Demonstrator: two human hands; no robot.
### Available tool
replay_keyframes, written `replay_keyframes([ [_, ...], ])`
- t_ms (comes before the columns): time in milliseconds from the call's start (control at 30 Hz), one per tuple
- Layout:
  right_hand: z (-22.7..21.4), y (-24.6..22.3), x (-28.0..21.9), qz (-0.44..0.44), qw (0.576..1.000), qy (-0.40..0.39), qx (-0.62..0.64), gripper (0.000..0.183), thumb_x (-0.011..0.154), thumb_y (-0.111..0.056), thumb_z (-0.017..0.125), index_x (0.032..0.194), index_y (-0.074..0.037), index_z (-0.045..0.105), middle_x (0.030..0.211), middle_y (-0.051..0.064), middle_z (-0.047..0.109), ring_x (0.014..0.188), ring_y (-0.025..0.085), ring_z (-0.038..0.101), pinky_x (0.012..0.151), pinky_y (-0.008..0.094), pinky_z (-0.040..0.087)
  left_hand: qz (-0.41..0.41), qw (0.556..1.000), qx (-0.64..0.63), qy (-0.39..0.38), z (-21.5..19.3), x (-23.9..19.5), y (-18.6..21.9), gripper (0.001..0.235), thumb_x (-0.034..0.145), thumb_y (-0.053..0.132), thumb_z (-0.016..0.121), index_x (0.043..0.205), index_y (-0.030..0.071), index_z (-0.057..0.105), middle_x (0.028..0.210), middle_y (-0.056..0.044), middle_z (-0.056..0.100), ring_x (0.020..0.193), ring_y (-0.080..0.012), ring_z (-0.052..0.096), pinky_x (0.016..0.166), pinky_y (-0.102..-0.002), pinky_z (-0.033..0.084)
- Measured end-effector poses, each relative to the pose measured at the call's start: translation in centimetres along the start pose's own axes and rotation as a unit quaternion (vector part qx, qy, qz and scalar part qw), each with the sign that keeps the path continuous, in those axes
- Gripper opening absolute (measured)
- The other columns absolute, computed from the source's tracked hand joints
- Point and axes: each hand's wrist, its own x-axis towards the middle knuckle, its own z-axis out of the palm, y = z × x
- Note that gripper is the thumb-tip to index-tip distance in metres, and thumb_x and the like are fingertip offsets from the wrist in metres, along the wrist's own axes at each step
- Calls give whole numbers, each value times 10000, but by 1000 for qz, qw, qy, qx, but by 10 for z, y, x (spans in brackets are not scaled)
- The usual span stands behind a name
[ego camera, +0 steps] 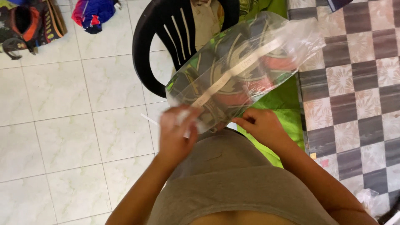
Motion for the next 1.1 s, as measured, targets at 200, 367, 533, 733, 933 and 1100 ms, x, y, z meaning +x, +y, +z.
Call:
replay_keyframes([
  [200, 29, -24, 9, -310, 941, 119, 67, 166, 780, -247, 738, 897, -136, 696, 696, 71, 670, 665, 229, 655, 594, 340, 515, -406, 863, -302, 11, -38, 6, -11, 743, 856, 122, 650, 1450, 8, 217, 1301, -313, 413, 1174, -445, 485, 992, -519, 406],
  [367, 61, -50, 25, -481, 863, 136, -78, 656, 730, -573, 717, 1128, -79, 549, 969, 104, 532, 929, 297, 567, 816, 390, 475, -460, 810, -364, 6, -44, 4, -6, 477, 835, 8, 625, 1276, 53, 450, 689, -124, 620, 540, -168, 579, 544, -258, 515],
  [533, 82, -58, 45, -480, 850, 194, -101, 519, 678, -336, 778, 1067, -106, 521, 880, 55, 513, 785, 257, 561, 674, 358, 473, -354, 827, -430, 72, -33, 2, 4, 357, 821, 3, 671, 1144, 33, 523, 596, -116, 607, 439, -130, 527, 467, -227, 463],
  [733, 64, -62, 40, -486, 840, 239, -33, 80, 836, -137, 615, 899, -125, 568, 764, 13, 518, 677, 201, 571, 621, 295, 490, -169, 846, -480, 158, -44, 1, 2, 301, 890, -8, 556, 1182, -50, 499, 882, -203, 644, 684, -184, 617, 691, -299, 534],
  [933, 58, -60, 36, -502, 832, 235, 17, 68, 889, -188, 601, 868, -126, 617, 797, 6, 582, 698, 206, 616, 630, 303, 519, -34, 993, -98, 62, -59, 24, -13, 463, 852, -49, 620, 1298, 16, 516, 1363, -180, 464, 1225, -338, 486, 1004, -435, 417],
  [1100, 61, -50, 32, -455, 859, 199, 122, 87, 870, -109, 615, 931, -82, 671, 849, 52, 649, 763, 242, 662, 643, 334, 544, 56, 982, -172, -58, -50, 51, -38, 174, 808, 121, 719, 977, 118, 673, 1249, -82, 608, 1265, -339, 470, 1050, -490, 325],
])
